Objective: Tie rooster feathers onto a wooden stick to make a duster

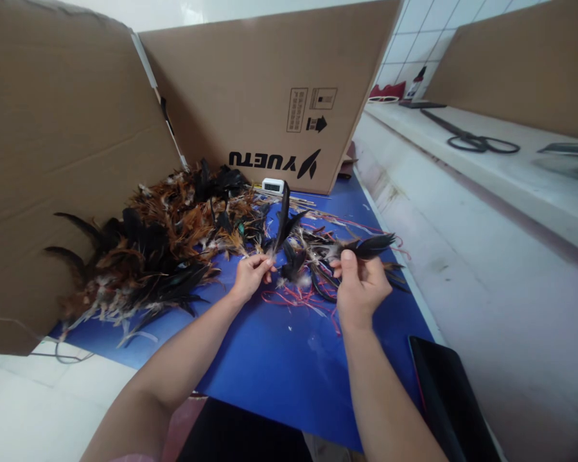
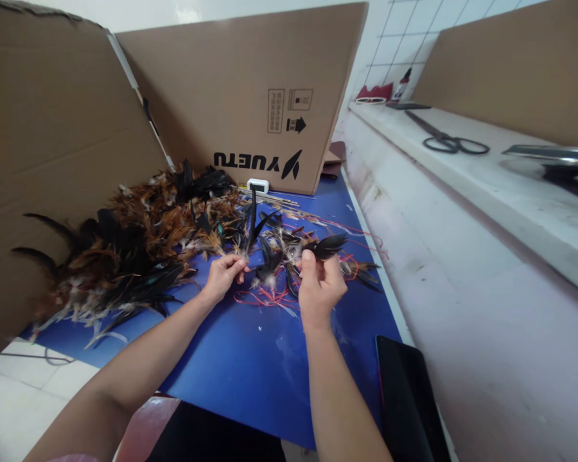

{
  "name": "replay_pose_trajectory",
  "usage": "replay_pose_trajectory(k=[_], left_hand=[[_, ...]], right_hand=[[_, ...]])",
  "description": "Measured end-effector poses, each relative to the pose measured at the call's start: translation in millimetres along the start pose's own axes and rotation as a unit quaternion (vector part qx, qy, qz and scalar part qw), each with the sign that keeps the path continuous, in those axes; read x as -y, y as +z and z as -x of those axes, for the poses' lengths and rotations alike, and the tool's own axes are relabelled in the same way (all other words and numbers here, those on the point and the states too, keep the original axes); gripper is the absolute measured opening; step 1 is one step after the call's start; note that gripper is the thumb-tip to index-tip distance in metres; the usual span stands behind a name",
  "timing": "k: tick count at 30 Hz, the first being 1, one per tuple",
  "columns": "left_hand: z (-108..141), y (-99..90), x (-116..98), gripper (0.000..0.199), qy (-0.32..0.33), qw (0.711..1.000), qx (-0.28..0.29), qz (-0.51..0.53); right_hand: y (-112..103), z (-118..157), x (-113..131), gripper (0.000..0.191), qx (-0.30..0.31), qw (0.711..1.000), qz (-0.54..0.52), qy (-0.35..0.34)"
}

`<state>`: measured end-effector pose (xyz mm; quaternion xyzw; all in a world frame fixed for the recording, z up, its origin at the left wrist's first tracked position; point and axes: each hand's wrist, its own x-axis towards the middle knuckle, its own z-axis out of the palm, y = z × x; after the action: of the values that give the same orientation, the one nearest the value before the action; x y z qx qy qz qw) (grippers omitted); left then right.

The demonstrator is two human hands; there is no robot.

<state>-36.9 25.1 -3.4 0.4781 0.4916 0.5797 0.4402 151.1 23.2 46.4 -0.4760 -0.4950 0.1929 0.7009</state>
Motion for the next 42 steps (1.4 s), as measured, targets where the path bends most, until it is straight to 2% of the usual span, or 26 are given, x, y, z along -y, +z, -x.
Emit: replay_pose_trajectory(k=[4, 12, 21, 35, 42], left_hand=[[0, 0.4, 1, 0.026, 0.005, 1.0, 0.002, 0.01], [7, 4.6, -5, 0.027, 0.021, 0.998, 0.054, 0.008], [13, 7.5, -7, 0.03, 0.016, 0.996, 0.086, -0.016], [16, 10.7, -10, 0.033, -0.004, 0.996, 0.091, -0.018], [15, 10.5, -12, 0.034, -0.001, 0.995, 0.086, -0.04]], right_hand=[[3, 0, 2, 0.018, 0.012, 0.998, -0.043, 0.033], [13, 10, 0, 0.015, 0.094, 0.988, -0.074, 0.102], [17, 15, 1, 0.014, 0.109, 0.987, -0.067, 0.096], [22, 28, 0, 0.021, 0.144, 0.983, -0.033, 0.106], [24, 33, -10, 0.023, 0.174, 0.98, -0.002, 0.098]])
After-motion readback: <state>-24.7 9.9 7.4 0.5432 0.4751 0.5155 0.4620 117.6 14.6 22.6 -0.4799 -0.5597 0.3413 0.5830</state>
